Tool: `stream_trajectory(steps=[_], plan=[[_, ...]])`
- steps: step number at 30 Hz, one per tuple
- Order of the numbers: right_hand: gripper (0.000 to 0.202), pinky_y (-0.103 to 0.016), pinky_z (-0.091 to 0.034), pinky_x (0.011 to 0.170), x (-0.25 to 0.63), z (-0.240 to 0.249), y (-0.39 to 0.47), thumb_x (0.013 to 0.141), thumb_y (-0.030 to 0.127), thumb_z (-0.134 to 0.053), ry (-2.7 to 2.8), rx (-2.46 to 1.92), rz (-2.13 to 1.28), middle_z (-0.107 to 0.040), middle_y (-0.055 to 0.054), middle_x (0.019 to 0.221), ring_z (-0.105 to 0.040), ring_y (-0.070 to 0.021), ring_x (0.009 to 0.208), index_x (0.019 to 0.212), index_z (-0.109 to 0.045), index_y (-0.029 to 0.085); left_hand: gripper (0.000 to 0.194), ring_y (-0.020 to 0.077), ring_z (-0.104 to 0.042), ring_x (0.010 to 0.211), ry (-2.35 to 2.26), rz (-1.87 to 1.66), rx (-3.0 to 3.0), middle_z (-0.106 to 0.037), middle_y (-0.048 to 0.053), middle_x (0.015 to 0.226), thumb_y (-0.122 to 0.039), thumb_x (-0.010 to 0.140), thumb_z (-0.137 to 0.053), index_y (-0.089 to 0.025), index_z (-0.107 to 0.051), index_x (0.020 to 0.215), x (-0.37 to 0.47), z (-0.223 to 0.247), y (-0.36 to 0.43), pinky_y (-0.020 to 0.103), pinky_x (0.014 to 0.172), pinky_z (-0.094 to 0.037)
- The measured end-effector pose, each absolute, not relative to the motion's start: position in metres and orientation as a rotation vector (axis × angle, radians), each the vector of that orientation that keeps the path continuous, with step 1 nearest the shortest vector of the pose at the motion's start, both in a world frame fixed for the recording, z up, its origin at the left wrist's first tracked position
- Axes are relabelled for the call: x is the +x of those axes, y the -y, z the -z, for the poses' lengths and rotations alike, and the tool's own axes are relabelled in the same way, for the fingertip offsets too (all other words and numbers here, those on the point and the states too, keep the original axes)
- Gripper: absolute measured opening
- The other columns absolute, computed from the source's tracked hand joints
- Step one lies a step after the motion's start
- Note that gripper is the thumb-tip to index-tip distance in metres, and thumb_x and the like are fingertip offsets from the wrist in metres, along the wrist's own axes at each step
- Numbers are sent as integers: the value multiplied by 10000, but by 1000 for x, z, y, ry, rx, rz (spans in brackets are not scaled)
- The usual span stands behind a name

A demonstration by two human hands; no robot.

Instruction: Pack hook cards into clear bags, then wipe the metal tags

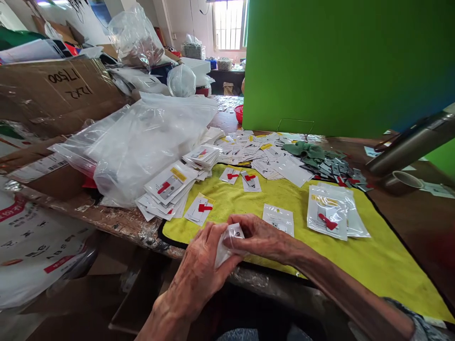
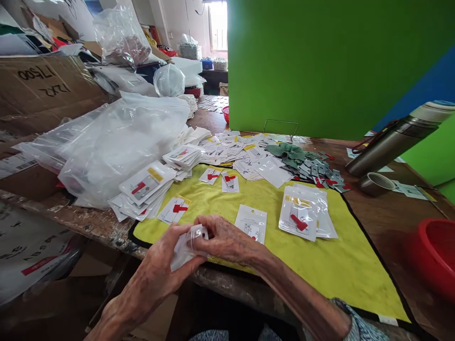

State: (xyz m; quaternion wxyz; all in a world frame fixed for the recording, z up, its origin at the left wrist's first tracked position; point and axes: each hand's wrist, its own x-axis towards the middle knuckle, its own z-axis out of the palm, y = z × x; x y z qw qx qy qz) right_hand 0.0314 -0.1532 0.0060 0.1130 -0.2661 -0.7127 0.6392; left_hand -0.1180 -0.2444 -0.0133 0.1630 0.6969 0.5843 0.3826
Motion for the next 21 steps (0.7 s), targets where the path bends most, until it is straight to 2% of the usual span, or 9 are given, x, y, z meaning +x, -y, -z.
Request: stream_trajectory(steps=[3, 7, 9, 12, 14, 17, 21], plan=[[152, -219, -363, 545, 27, -12, 142, 859, 301, -523, 2241, -892, -1683, -552, 23, 704, -487, -111, 624, 869, -586, 163, 253, 163, -622, 739, -1656, -1095, 1599, -668, 22, 859, -310, 785, -647, -200, -570, 999, -129, 13, 245, 272, 652, -498], [175, -235, -375, 587, 5, -11, 122, 902, 175, -444, 2495, -1030, -1028, -589, 11, 705, -515, -117, 626, 835, -605, 167, 419, 123, -604, 647, -1521, -1341, 879, -667, -11, 733, -435, 657, -759, -166, -608, 942, -153, 7, 234, 230, 627, -486], [202, -260, -395, 664, -12, -4, 115, 904, 115, -427, 2548, -1021, -841, -602, -15, 752, -531, -135, 690, 824, -607, 158, 497, 106, -602, 628, -1461, -1432, 625, -662, -18, 668, -463, 574, -811, -145, -636, 914, -163, 1, 226, 204, 635, -480], [107, -335, -385, 821, -35, 9, 111, 887, 153, -510, 2555, -1041, -726, -613, -97, 921, -531, -215, 913, 873, -615, 138, 574, 104, -619, 644, -1440, -1486, 407, -692, 4, 673, -463, 465, -865, -129, -667, 887, -171, -2, 216, 180, 636, -475], [103, -387, -359, 874, -46, 16, 110, 852, 219, -590, 2562, -1070, -667, -594, -135, 1014, -487, -272, 1020, 910, -617, 139, 589, 111, -635, 659, -1410, -1467, 341, -722, 30, 735, -453, 457, -872, -125, -683, 908, -172, 0, 213, 189, 650, -487], [180, -417, -347, 869, -56, 23, 109, 803, 290, -650, 2555, -1144, -642, -572, -140, 1044, -462, -300, 1023, 912, -605, 154, 573, 138, -662, 681, -1352, -1450, 300, -743, 55, 798, -449, 491, -862, -127, -698, 935, -171, 7, 214, 225, 678, -510], [240, -382, -356, 827, -62, 22, 107, 726, 294, -700, 2513, -1250, -701, -566, -97, 985, -474, -275, 964, 885, -566, 173, 565, 196, -696, 760, -1315, -1473, 283, -750, 61, 807, -450, 485, -864, -133, -701, 924, -172, 12, 218, 268, 709, -535]])
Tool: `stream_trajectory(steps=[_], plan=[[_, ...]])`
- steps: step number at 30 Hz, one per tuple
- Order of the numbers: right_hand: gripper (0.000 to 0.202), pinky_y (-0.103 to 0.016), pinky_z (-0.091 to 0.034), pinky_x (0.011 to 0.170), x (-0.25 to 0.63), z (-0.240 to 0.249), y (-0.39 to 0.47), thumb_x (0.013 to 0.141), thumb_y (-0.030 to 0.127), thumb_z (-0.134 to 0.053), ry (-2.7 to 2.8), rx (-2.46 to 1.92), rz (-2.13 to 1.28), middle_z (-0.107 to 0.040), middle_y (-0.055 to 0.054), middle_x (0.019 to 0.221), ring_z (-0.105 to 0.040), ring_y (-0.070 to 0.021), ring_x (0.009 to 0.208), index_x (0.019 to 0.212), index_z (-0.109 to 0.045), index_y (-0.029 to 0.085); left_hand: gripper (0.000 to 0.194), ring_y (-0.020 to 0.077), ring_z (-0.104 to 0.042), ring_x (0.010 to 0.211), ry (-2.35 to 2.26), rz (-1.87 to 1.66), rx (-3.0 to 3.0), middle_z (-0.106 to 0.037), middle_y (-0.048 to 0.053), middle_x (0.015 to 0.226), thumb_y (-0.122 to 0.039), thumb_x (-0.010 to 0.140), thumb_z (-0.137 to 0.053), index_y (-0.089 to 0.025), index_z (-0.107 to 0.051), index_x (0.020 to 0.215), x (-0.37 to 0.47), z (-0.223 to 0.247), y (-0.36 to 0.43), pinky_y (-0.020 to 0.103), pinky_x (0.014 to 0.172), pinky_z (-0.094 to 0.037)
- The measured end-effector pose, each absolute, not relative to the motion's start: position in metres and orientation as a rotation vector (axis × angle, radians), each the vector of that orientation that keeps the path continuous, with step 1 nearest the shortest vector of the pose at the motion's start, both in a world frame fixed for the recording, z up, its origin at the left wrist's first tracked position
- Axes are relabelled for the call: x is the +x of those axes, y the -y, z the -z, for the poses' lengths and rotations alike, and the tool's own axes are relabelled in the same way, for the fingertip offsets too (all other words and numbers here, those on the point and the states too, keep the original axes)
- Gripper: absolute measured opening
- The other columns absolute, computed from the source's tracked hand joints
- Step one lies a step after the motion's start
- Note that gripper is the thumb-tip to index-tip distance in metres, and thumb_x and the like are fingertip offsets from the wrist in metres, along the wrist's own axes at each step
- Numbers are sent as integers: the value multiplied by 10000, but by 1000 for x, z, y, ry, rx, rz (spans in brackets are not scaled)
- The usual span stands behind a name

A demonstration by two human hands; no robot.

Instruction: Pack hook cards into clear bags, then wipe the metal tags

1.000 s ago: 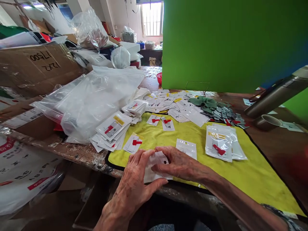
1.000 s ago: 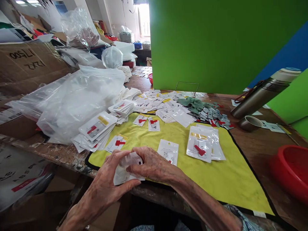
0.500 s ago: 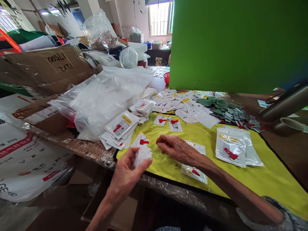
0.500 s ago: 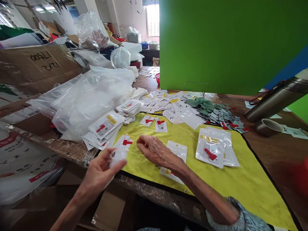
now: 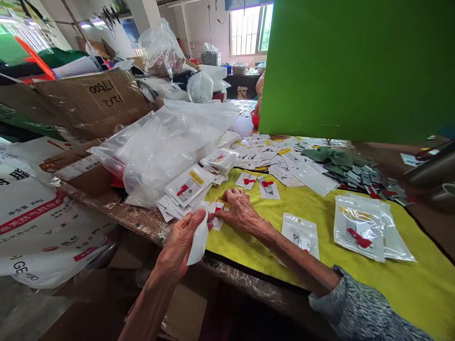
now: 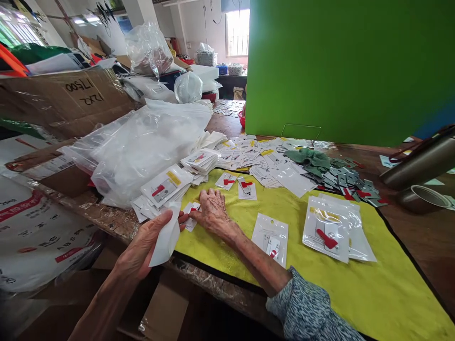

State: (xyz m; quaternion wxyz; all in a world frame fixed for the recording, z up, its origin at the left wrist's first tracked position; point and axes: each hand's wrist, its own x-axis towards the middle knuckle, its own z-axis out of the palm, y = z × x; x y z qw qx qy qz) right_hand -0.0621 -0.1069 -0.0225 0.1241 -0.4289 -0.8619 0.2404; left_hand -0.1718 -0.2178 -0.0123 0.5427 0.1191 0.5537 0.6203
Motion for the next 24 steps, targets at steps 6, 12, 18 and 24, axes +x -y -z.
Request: stream_trajectory(steps=[6, 12, 18, 24], plan=[[205, -309, -358, 721, -68, 8, 107, 712, 222, -631, 2429, -1356, -928, -572, -31, 871, -510, -218, 862, 867, -498, 208, 573, 229, -703, 853, -1283, -1487, 256, -753, 56, 792, -440, 460, -876, -137, -691, 910, -173, 13, 217, 270, 719, -556], [215, -326, -330, 726, -74, 5, 104, 656, 172, -617, 2291, -1406, -1108, -527, 7, 746, -508, -206, 799, 715, -417, 223, 464, 235, -705, 872, -1275, -1514, 241, -757, 69, 825, -371, 539, -852, -132, -682, 898, -171, 15, 216, 298, 766, -567], [189, -271, -311, 618, -64, 5, 106, 657, 139, -551, 2116, -1249, -1328, -441, 51, 658, -425, -141, 652, 675, -381, 221, 476, 255, -706, 882, -1306, -1505, 282, -755, 75, 820, -372, 522, -856, -141, -684, 901, -172, 12, 217, 325, 808, -559], [100, -252, -319, 554, -32, -3, 104, 704, 227, -530, 1895, -1076, -1587, -443, 46, 626, -403, -106, 572, 654, -450, 193, 503, 263, -689, 931, -1268, -1472, 459, -747, 98, 908, -455, 586, -809, -136, -665, 948, -173, 15, 219, 345, 834, -537]])
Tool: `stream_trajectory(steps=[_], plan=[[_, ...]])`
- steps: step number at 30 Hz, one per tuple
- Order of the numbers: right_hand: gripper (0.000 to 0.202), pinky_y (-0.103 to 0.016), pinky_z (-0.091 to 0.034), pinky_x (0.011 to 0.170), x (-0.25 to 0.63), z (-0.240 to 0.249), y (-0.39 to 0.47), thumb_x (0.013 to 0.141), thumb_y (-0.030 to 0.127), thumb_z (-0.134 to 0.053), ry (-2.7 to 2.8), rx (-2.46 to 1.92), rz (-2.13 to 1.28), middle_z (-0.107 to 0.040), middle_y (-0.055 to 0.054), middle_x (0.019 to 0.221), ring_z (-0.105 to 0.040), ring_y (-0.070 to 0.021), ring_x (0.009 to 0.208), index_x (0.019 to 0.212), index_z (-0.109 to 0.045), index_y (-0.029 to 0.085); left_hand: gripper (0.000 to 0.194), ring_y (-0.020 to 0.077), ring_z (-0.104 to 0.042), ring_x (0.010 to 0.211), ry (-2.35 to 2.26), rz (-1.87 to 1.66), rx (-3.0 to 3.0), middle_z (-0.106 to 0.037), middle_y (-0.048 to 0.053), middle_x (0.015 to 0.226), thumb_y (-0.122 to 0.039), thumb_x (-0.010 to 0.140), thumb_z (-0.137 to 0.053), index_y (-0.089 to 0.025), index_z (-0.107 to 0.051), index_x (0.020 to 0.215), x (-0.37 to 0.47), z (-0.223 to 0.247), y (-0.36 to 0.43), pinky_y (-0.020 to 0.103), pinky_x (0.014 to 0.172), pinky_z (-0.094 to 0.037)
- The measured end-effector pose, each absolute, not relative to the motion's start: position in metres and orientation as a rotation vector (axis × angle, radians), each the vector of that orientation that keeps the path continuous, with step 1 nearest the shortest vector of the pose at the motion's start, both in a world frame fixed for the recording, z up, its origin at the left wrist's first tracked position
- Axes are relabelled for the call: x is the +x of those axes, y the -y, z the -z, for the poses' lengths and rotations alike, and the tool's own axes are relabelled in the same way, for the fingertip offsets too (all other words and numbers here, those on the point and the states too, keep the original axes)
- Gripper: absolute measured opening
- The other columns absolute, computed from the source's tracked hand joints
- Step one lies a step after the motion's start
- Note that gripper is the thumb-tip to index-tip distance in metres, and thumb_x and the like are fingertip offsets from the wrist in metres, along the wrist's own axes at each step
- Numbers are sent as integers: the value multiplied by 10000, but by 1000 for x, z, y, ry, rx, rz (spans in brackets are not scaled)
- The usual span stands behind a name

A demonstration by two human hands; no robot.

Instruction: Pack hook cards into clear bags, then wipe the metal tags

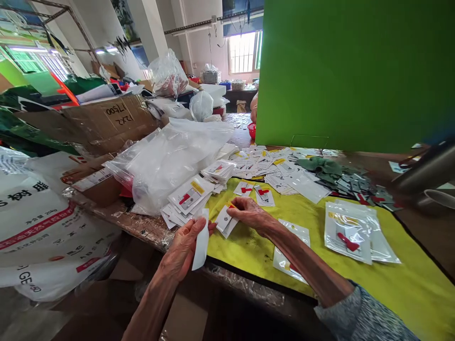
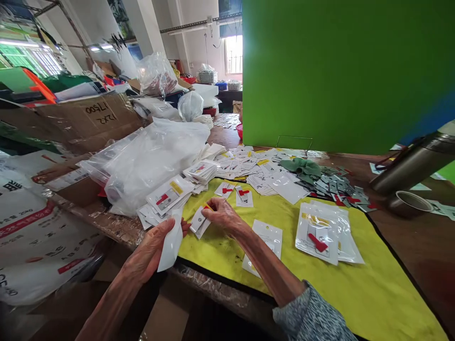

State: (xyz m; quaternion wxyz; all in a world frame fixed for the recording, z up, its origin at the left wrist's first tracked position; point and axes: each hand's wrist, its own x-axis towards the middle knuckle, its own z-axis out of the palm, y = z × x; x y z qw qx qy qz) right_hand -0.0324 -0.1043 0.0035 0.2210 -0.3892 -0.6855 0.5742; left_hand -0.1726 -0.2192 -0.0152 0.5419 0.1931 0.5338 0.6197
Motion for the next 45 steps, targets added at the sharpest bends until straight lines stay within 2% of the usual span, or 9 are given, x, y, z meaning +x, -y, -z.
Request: stream_trajectory(steps=[6, 9, 13, 20, 26, 32, 37, 42, 45], plan=[[241, -261, -401, 625, 31, -37, 116, 717, 391, -645, 1650, -969, -1665, -540, 19, 711, -492, -121, 644, 750, -518, 190, 429, 195, -666, 904, -1497, -1396, 1095, -725, 43, 966, -397, 668, -764, -185, -639, 1020, -149, 13, 223, 294, 830, -508], [286, -261, -414, 654, 56, -51, 126, 696, 407, -705, 1537, -974, -1672, -564, 14, 758, -507, -122, 682, 787, -549, 185, 397, 196, -646, 875, -1652, -1338, 1412, -706, 40, 955, -375, 684, -745, -192, -653, 1024, -134, 6, 222, 299, 803, -505], [237, -253, -399, 615, 72, -58, 130, 734, 388, -653, 1680, -986, -1592, -541, 20, 751, -488, -118, 664, 777, -540, 184, 383, 209, -640, 863, -1674, -1302, 1617, -699, 54, 934, -334, 650, -772, -192, -670, 990, -119, -5, 218, 298, 776, -508], [186, -241, -339, 521, 77, -56, 128, 770, 363, -543, 1963, -1080, -1266, -484, 25, 662, -417, -115, 597, 720, -515, 187, 409, 234, -650, 922, -1585, -1268, 1780, -706, 72, 973, -250, 609, -790, -200, -669, 997, -103, -6, 214, 314, 808, -522], [164, -274, -366, 561, 72, -41, 138, 782, 361, -511, 1882, -1246, -1047, -541, 7, 679, -468, -142, 617, 749, -518, 201, 490, 236, -639, 954, -1563, -1218, 1837, -684, 83, 1014, -277, 641, -781, -187, -634, 1100, -96, 0, 211, 316, 831, -523], [158, -273, -369, 560, 63, -23, 150, 814, 336, -516, 1827, -1263, -1090, -544, 10, 655, -480, -146, 605, 726, -531, 206, 475, 226, -639, 970, -1521, -1204, 1850, -676, 89, 1034, -249, 671, -756, -176, -623, 1122, -87, 2, 203, 305, 850, -520], [202, -302, -426, 652, 60, -14, 161, 845, 274, -513, 1928, -1275, -827, -548, -26, 728, -555, -177, 698, 662, -567, 208, 407, 222, -653, 920, -1544, -1242, 1828, -682, 81, 992, -221, 673, -735, -202, -645, 1069, -84, 9, 199, 295, 800, -531], [121, -316, -455, 647, 68, -18, 163, 879, 305, -498, 1941, -1237, -943, -590, -25, 804, -576, -169, 669, 943, -548, 216, 477, 225, -647, 953, -1521, -1272, 1761, -679, 81, 1030, -236, 661, -752, -209, -636, 1123, -86, 12, 199, 294, 832, -526], [160, -310, -431, 640, 73, -23, 160, 878, 315, -500, 2000, -1200, -949, -554, -9, 741, -536, -155, 651, 756, -515, 213, 492, 230, -643, 974, -1485, -1297, 1735, -680, 79, 1046, -256, 657, -763, -217, -642, 1132, -86, 11, 200, 297, 850, -524]])
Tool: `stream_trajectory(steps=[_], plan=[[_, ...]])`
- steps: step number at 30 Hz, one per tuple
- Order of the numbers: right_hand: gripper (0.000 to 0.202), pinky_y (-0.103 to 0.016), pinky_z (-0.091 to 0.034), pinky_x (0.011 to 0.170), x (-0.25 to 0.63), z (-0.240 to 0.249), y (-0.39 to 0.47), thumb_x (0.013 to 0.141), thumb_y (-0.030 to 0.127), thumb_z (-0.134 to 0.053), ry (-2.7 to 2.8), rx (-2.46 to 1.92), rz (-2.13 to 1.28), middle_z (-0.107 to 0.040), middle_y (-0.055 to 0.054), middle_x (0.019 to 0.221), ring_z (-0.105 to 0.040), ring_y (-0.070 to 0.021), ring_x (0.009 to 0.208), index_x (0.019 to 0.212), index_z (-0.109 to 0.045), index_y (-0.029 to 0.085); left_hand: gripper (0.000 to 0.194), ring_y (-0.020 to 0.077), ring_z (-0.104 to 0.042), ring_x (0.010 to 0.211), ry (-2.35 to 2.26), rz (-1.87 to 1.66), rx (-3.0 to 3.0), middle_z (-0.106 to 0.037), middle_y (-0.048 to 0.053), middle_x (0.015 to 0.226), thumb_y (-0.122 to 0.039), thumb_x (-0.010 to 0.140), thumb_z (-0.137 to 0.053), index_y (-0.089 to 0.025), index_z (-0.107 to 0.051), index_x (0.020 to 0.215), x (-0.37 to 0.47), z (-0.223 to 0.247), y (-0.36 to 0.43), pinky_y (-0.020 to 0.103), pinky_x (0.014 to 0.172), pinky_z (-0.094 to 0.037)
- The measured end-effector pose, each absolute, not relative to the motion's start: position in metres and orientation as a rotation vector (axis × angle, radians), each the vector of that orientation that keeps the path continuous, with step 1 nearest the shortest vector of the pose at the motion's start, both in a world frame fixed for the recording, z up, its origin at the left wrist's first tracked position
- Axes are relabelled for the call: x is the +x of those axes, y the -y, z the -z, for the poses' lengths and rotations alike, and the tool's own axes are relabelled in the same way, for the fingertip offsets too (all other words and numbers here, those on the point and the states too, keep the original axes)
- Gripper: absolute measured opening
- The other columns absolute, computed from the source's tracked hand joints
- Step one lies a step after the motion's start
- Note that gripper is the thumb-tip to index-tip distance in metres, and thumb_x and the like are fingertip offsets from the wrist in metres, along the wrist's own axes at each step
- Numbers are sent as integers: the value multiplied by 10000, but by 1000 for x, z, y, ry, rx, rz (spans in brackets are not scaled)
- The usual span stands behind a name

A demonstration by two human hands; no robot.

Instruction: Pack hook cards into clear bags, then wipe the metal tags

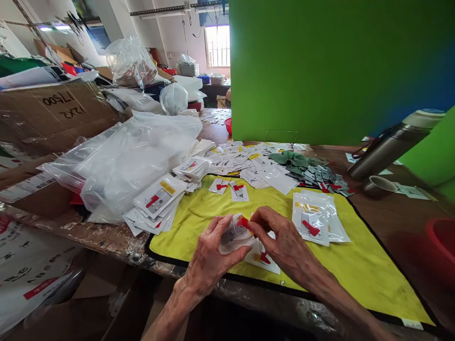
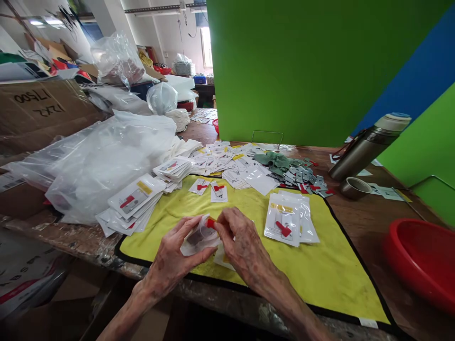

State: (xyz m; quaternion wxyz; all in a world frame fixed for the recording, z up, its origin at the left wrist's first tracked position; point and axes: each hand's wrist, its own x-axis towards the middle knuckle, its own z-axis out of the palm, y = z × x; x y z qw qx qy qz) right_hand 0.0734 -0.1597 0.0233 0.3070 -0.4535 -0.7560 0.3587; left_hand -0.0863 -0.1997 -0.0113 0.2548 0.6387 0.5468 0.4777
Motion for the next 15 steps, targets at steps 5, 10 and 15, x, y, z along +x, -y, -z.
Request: stream_trajectory(steps=[5, 10, 15], plan=[[169, -278, -422, 594, 81, -32, 148, 810, 366, -561, 1943, -1144, -1317, -529, 10, 732, -527, -140, 648, 784, -504, 209, 516, 240, -651, 952, -1490, -1277, 1780, -681, 105, 1037, -278, 645, -775, -183, -644, 1135, -86, 10, 200, 321, 845, -535], [303, -248, -375, 493, 83, -32, 138, 780, 473, -561, 1965, -1140, -1681, -487, 37, 601, -480, -111, 516, 704, -490, 188, 542, 250, -645, 962, -1448, -1254, 1763, -679, 104, 1059, -270, 603, -795, -204, -656, 1123, -84, 8, 200, 332, 833, -538], [330, -226, -227, 442, 79, -26, 140, 764, 376, -581, 2223, -1254, -1303, -361, 64, 535, -339, -87, 495, 572, -373, 208, 561, 269, -611, 1038, -1405, -1166, 1659, -679, 92, 1099, -331, 566, -821, -216, -672, 1094, -88, 0, 201, 358, 898, -501]])
